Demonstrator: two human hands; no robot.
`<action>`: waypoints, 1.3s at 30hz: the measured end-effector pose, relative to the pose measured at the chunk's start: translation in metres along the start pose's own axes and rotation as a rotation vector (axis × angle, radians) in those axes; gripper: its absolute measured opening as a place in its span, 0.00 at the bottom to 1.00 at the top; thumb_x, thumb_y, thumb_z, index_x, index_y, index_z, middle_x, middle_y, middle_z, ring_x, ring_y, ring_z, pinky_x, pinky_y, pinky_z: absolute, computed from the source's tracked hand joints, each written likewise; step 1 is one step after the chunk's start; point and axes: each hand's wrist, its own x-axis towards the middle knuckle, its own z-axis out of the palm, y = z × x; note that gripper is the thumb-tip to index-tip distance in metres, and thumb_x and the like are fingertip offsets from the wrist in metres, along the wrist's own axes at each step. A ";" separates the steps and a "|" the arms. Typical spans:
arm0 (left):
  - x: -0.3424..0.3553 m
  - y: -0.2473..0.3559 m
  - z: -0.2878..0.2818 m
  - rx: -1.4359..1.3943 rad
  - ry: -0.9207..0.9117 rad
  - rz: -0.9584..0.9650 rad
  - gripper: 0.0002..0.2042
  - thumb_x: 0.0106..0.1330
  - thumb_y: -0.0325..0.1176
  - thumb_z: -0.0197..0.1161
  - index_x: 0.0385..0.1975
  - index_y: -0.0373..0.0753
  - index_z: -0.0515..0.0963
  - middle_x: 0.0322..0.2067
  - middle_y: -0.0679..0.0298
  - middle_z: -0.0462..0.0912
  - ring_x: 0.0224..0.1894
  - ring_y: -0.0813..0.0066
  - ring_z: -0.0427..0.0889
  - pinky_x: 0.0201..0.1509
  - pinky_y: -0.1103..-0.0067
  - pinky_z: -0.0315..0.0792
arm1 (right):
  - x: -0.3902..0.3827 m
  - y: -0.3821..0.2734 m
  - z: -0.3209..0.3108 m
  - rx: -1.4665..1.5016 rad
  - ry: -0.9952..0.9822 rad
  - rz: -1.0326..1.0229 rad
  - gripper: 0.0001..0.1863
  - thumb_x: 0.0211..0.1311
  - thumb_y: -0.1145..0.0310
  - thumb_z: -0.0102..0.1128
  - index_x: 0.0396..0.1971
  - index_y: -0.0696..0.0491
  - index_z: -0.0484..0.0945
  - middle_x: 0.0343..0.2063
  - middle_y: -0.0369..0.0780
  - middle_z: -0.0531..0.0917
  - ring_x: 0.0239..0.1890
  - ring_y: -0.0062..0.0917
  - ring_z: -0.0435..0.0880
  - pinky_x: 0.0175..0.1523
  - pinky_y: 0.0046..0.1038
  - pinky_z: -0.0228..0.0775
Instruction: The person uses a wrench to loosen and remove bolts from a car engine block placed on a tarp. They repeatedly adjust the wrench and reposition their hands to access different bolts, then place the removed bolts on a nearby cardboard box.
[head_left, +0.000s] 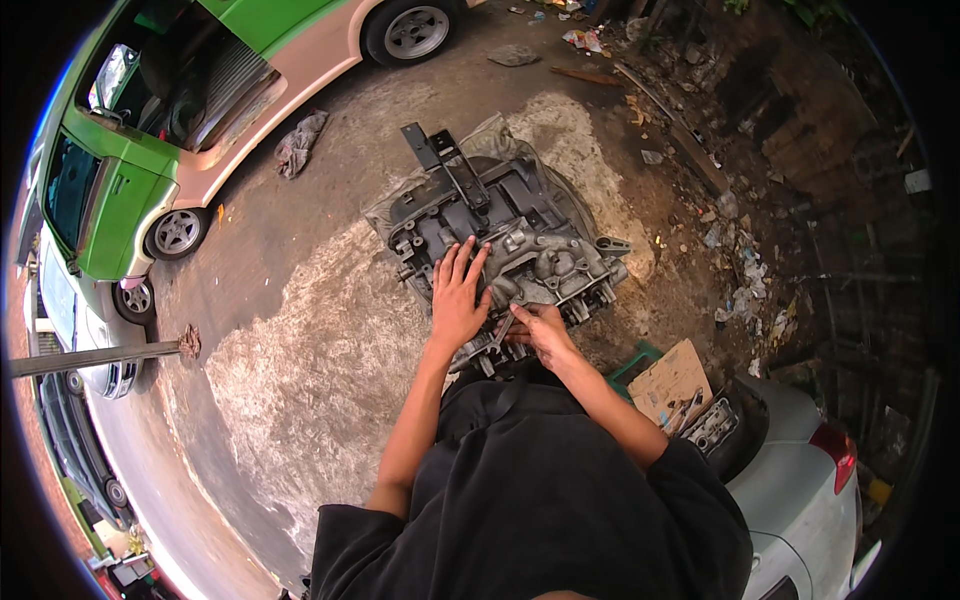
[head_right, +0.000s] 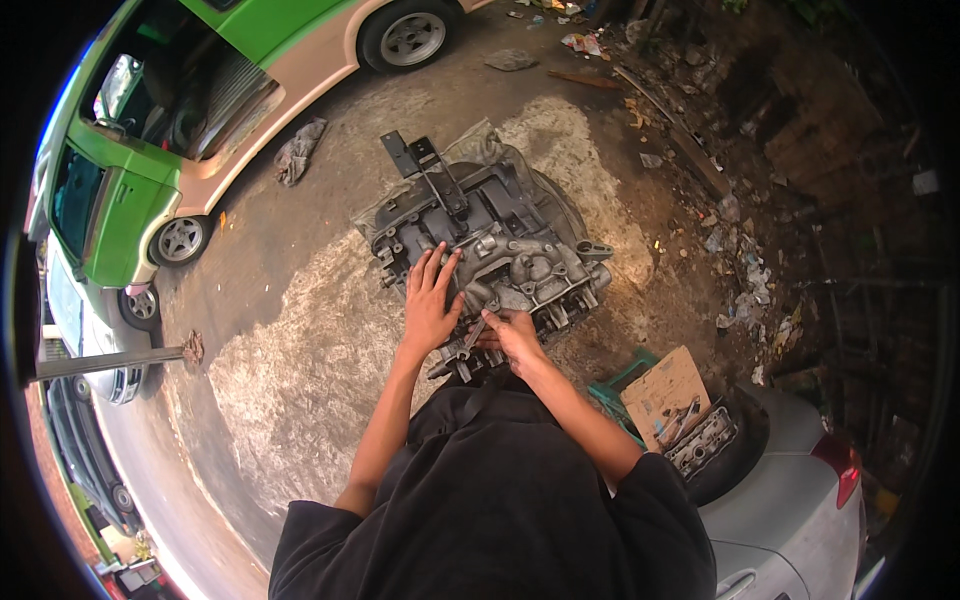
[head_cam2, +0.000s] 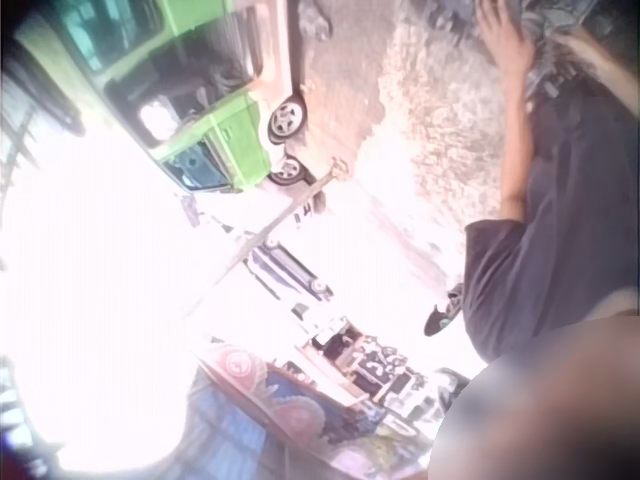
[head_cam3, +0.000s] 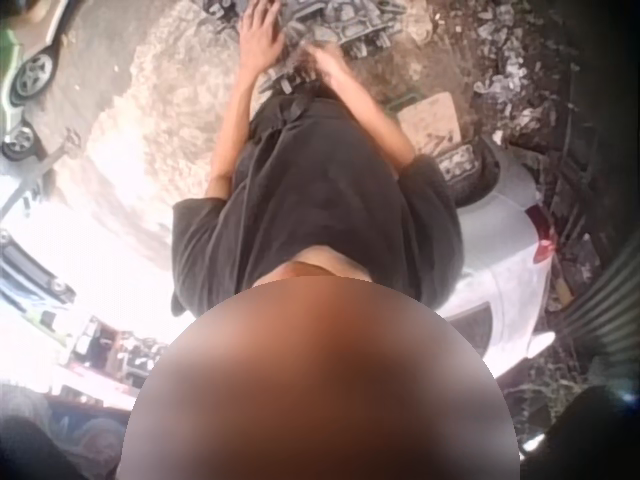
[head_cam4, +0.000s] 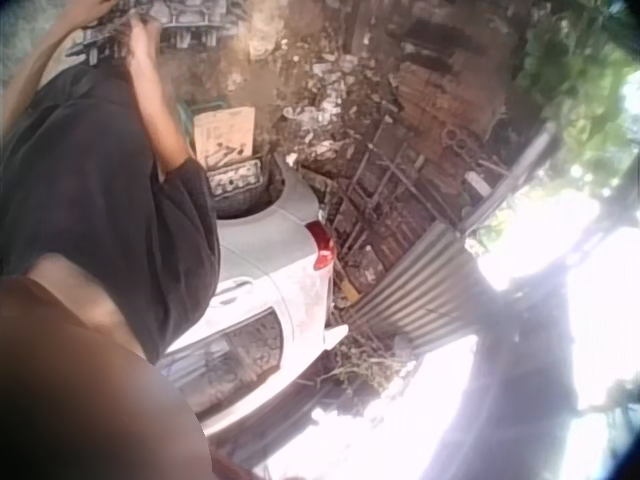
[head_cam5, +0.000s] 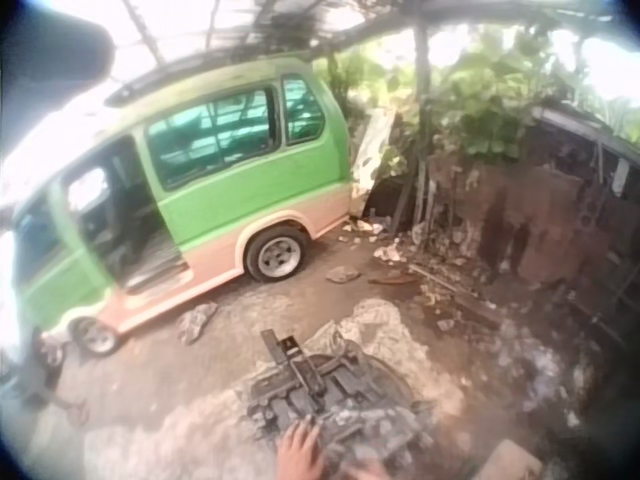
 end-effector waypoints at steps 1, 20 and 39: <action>0.000 0.000 0.000 -0.003 -0.003 -0.003 0.38 0.65 0.36 0.67 0.78 0.52 0.63 0.79 0.61 0.58 0.79 0.51 0.56 0.82 0.52 0.51 | -0.003 -0.002 -0.003 0.017 -0.030 -0.022 0.16 0.78 0.63 0.61 0.46 0.64 0.79 0.33 0.45 0.89 0.32 0.29 0.91 0.36 0.29 0.83; 0.000 0.000 -0.003 -0.021 -0.024 -0.003 0.39 0.65 0.36 0.67 0.79 0.53 0.62 0.79 0.61 0.57 0.79 0.51 0.55 0.82 0.52 0.51 | 0.032 -0.080 -0.049 -1.266 -0.126 -0.367 0.17 0.63 0.55 0.76 0.39 0.55 0.92 0.31 0.45 0.91 0.33 0.36 0.90 0.43 0.39 0.79; 0.001 0.002 -0.005 -0.023 -0.017 -0.001 0.38 0.66 0.35 0.66 0.79 0.53 0.60 0.79 0.61 0.58 0.79 0.51 0.57 0.83 0.54 0.50 | 0.025 -0.076 -0.026 -1.406 -0.194 -0.200 0.15 0.68 0.63 0.70 0.40 0.62 0.88 0.23 0.44 0.89 0.28 0.33 0.90 0.41 0.38 0.80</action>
